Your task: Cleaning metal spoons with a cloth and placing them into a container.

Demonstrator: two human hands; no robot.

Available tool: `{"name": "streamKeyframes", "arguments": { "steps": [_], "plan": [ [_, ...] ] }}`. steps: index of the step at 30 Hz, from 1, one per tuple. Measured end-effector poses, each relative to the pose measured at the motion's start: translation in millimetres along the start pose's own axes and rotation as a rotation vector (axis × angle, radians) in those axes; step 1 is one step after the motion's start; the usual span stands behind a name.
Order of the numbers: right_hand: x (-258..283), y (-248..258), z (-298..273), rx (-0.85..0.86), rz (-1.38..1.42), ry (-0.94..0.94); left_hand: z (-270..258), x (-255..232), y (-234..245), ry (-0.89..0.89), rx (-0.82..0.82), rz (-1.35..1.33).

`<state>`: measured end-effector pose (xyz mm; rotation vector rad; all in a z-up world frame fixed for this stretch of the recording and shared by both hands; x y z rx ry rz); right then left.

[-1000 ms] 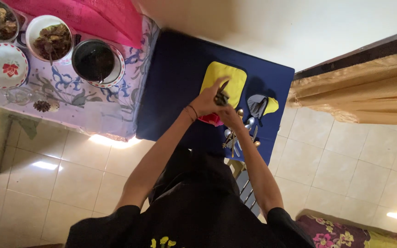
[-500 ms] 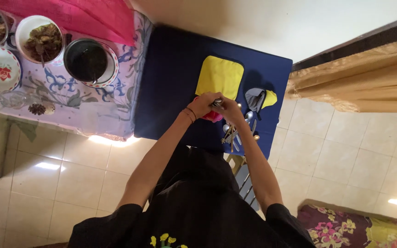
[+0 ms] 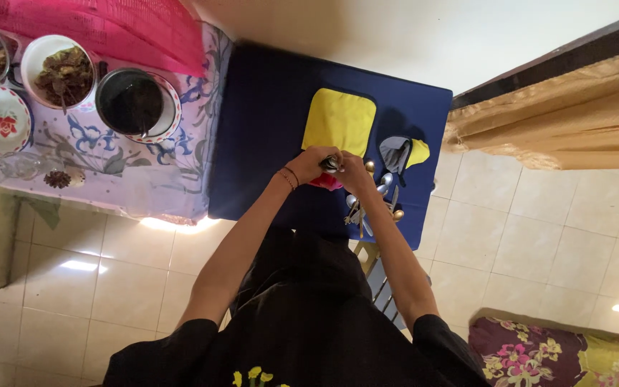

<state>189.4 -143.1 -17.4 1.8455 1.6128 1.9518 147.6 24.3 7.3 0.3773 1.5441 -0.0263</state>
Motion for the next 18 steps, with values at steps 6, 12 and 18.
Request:
{"name": "streamKeyframes", "arguments": {
  "steps": [6, 12, 18],
  "plan": [
    [-12, -11, -1, -0.147, -0.017, 0.152, 5, 8, -1, 0.004, 0.037, -0.015],
    [20, 12, -7, -0.145, -0.008, 0.000, 20, -5, 5, -0.011, 0.071, 0.003],
    [11, 5, -9, -0.197, 0.024, 0.045, 21, 10, 1, 0.039, 0.075, 0.021]
  ]
}}
Point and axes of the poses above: each hand's wrist, its own z-axis towards the middle knuckle, its own y-axis out of the back of the hand, x = y × z, the point moved 2 cm from there along z, towards the middle knuckle, and after that the axes turned 9 degrees about -z, right-handed, at the moved point
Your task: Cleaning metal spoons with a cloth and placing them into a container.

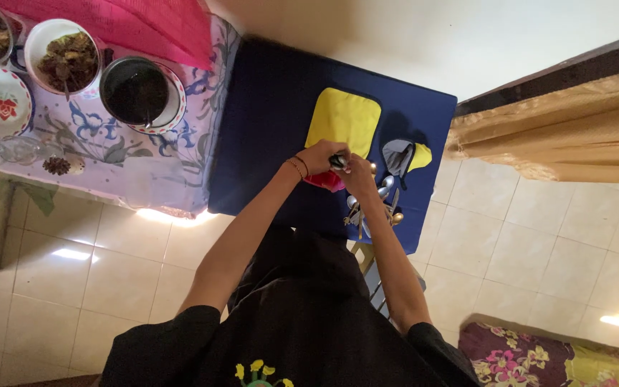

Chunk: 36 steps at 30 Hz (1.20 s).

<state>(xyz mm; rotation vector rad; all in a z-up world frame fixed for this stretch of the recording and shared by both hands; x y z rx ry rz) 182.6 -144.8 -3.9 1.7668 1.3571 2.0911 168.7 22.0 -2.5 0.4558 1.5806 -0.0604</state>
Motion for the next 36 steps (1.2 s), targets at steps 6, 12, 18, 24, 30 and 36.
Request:
{"name": "streamKeyframes", "arguments": {
  "steps": [6, 12, 18, 24, 30, 36],
  "plan": [
    [-6, -14, -3, -0.038, -0.142, -0.031, -7, -10, 4, 0.042, -0.056, 0.027],
    [-8, -16, -8, -0.143, 0.017, -0.050, -5, -3, 1, -0.030, -0.121, 0.027],
    [-3, -5, -20, -0.149, 0.018, -0.056, -12, -12, 0, -0.001, -0.146, -0.025],
    [6, -8, -30, -0.290, 0.031, 0.015, -19, 21, -19, 0.048, -0.184, -0.038],
    [-4, 1, -35, -0.412, 0.006, 0.064, -14, 50, -34, -0.088, -0.111, 0.019],
    [-24, 18, -53, -0.411, 0.200, -0.194, -9, 30, -34, -0.032, -0.041, 0.128]
  ]
}}
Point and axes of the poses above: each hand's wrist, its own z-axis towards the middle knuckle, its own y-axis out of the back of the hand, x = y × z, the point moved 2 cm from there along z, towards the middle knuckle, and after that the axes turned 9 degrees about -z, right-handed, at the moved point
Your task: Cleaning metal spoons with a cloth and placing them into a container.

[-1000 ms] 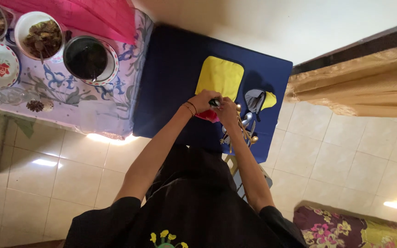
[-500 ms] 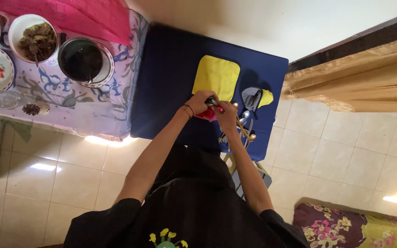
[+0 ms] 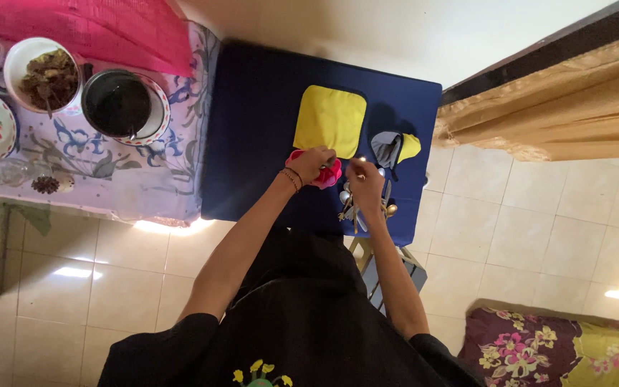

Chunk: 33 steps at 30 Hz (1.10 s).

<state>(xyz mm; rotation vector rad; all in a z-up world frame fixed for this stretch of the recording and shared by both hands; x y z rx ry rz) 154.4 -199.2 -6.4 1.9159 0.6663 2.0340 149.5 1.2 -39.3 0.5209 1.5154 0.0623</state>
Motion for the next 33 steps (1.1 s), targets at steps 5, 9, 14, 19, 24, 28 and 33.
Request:
{"name": "streamKeyframes", "arguments": {
  "steps": [5, 9, 14, 19, 24, 28, 33],
  "plan": [
    [-7, -7, 2, 0.251, -0.088, -0.002, 5, 2, 7, -0.014, 0.000, -0.004],
    [9, -25, 5, 0.295, -0.316, 0.214, 0, 8, 4, 0.008, 0.018, -0.044],
    [38, -24, 9, 0.302, -0.476, 0.133, 0, 39, -7, -0.014, 0.011, -0.020],
    [7, -29, 6, 0.358, -0.555, 0.215, -5, 14, 3, 0.047, 0.027, -0.025],
    [-11, -28, -2, 0.267, -0.347, 0.316, -19, 15, 3, 0.019, -0.022, 0.029],
    [-13, -26, 0, 0.321, -0.311, 0.174, -29, 15, 11, 0.023, -0.044, 0.083],
    [-11, -25, -7, 0.168, -0.174, 0.098, -49, -22, 24, -0.014, -0.206, 0.150]
  ]
}}
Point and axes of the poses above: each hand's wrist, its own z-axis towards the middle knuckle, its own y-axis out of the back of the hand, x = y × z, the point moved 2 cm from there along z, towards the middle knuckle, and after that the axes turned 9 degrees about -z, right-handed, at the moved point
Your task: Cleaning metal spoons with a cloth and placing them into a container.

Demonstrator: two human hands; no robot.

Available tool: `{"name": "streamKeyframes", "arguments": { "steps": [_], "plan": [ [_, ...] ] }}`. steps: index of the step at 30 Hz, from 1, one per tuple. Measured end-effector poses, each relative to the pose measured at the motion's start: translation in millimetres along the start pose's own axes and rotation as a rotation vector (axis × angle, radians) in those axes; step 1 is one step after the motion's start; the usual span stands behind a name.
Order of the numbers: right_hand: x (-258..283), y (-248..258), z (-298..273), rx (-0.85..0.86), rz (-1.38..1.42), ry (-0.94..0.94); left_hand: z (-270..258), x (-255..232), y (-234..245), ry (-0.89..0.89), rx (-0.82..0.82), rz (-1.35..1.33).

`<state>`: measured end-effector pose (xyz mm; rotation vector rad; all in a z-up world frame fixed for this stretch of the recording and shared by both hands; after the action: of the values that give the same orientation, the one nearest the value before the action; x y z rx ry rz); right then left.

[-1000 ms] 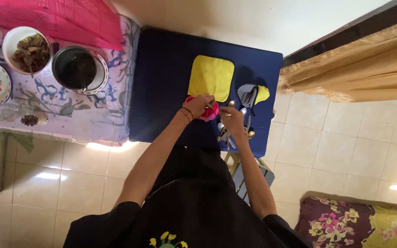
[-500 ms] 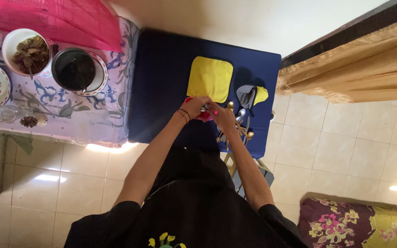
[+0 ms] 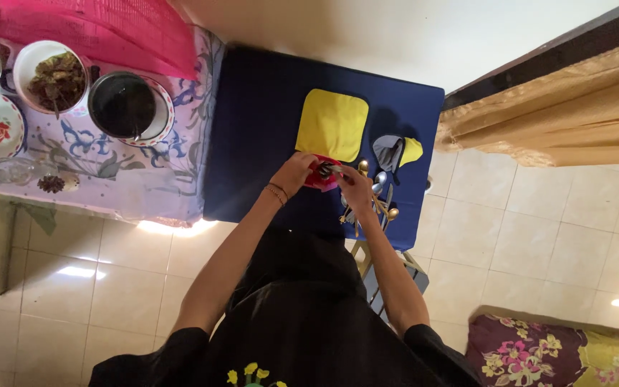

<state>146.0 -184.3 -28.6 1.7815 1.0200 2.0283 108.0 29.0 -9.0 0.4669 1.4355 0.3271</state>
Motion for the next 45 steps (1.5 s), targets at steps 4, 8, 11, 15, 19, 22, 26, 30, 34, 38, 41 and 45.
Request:
{"name": "streamKeyframes", "arguments": {
  "steps": [4, 8, 11, 15, 19, 22, 26, 30, 34, 38, 41, 45],
  "plan": [
    [13, 8, 0, 0.058, 0.126, -0.219, -15, 4, -9, 0.104, -0.049, -0.025],
    [20, 13, 2, -0.043, 0.137, -0.085, -25, 27, -41, 0.325, -0.038, 0.016],
    [14, 8, 0, -0.073, 0.104, -0.024, -28, 35, -56, 0.464, -0.072, -0.026],
    [-10, -6, -2, 0.003, 0.037, 0.022, -30, 58, -86, 0.557, -0.232, -0.172],
    [25, 13, 6, -0.163, 0.015, 0.143, -30, 77, -104, 0.575, -0.378, -0.269],
    [36, 20, 4, -0.115, -0.006, 0.109, -32, 93, -120, 0.688, -0.452, -0.633],
    [40, 20, -1, -0.121, 0.100, 0.126, -31, 92, -120, 0.843, -0.532, -1.055],
    [27, 12, -3, -0.159, -0.046, 0.193, -36, 106, -124, 0.901, -0.550, -1.202],
    [45, 16, 6, -0.118, 0.064, 0.156, -40, 96, -108, 0.930, -0.529, -1.293],
    [47, 24, 6, -0.025, 0.019, 0.095, -45, 76, -92, 0.917, -0.522, -1.387],
    [22, 22, 2, 0.075, 0.159, 0.069, -54, 70, -85, 0.911, -0.528, -1.460],
    [-63, 33, -3, -0.218, 0.033, -0.420, -71, 46, -64, 0.901, -0.590, -1.558]
  ]
}}
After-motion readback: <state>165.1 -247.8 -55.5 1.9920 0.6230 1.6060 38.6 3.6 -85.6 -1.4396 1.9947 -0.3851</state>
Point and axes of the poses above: each hand's wrist, its own z-axis towards the middle knuckle, its own y-axis out of the back of the hand, x = y × z, the point moved 2 cm from there along z, towards the middle knuckle, and after that the axes turned 9 degrees about -z, right-handed, at the moved point
